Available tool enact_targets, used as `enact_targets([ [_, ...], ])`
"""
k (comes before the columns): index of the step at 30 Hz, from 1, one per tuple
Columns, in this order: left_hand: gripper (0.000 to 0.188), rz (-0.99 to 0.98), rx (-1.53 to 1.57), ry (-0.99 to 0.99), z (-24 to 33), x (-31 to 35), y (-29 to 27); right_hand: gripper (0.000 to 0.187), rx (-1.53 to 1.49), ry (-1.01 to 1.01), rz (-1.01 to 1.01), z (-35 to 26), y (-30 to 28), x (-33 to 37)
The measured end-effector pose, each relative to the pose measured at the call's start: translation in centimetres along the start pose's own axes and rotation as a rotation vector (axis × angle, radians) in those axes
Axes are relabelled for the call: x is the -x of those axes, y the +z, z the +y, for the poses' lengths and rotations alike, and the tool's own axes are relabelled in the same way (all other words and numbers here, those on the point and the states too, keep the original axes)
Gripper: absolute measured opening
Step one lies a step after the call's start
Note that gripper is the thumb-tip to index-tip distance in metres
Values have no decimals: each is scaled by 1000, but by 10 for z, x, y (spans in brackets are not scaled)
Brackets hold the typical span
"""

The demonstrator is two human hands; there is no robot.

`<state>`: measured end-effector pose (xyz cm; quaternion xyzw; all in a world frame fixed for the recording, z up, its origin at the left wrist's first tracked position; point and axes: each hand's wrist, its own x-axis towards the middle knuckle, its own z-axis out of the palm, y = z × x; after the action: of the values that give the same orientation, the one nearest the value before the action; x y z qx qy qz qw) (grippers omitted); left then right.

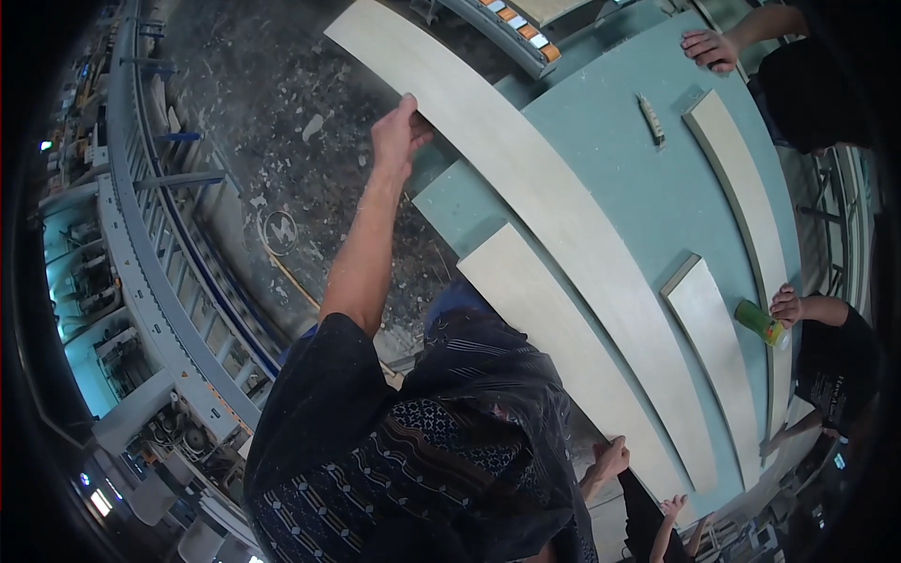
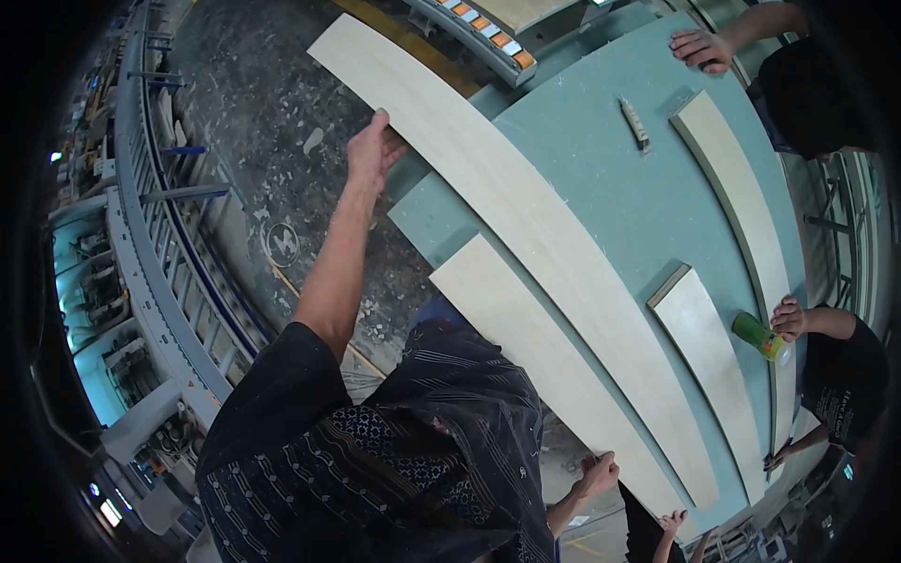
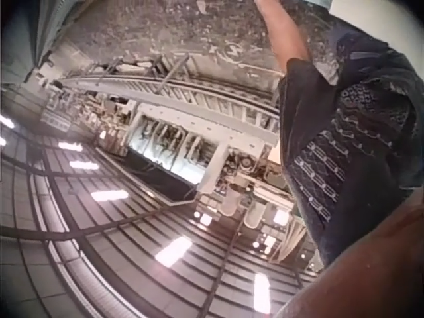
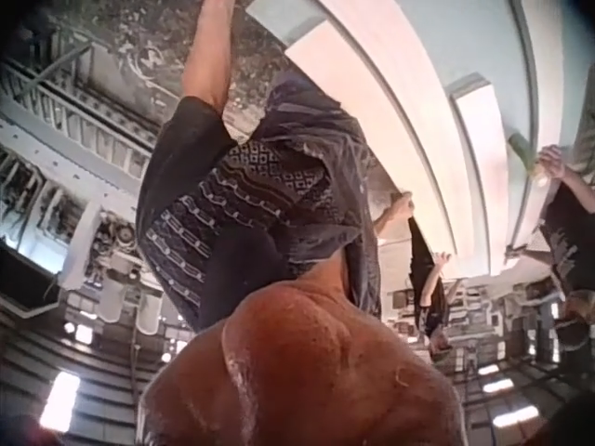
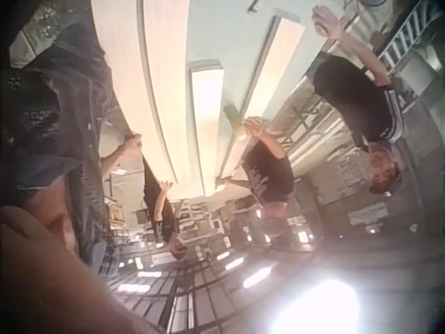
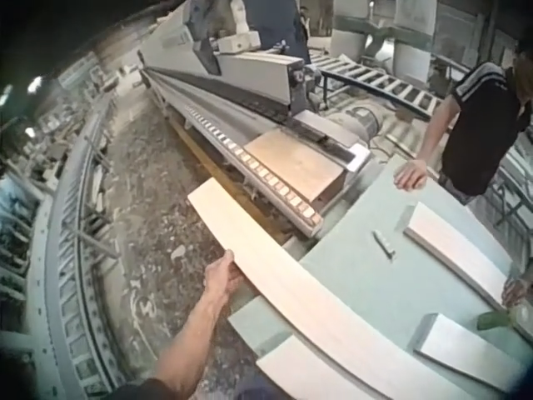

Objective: Aligning and moving long wooden boards on a production table within a factory.

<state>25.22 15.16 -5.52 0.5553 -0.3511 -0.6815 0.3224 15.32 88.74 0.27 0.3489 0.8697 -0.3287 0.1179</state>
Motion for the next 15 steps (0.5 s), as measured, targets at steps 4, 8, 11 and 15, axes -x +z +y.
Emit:
enact_targets([
  [4, 41, -58, 10, -11, 2, 0, -6, 36, -26, 38, -1, -3, 0, -1],
  [8, 39, -166, -75, -45, -2, 16, -12, 34, -28, 15, 4, -2, 2, -1],
  [11, 38, -167, -164, -50, -7, 27, -10, 36, -36, 21, 32, -3, 4, -1],
  [15, 39, -217, -263, -26, -10, 37, -12, 39, -76, 28, 40, 1, 4, -2],
])
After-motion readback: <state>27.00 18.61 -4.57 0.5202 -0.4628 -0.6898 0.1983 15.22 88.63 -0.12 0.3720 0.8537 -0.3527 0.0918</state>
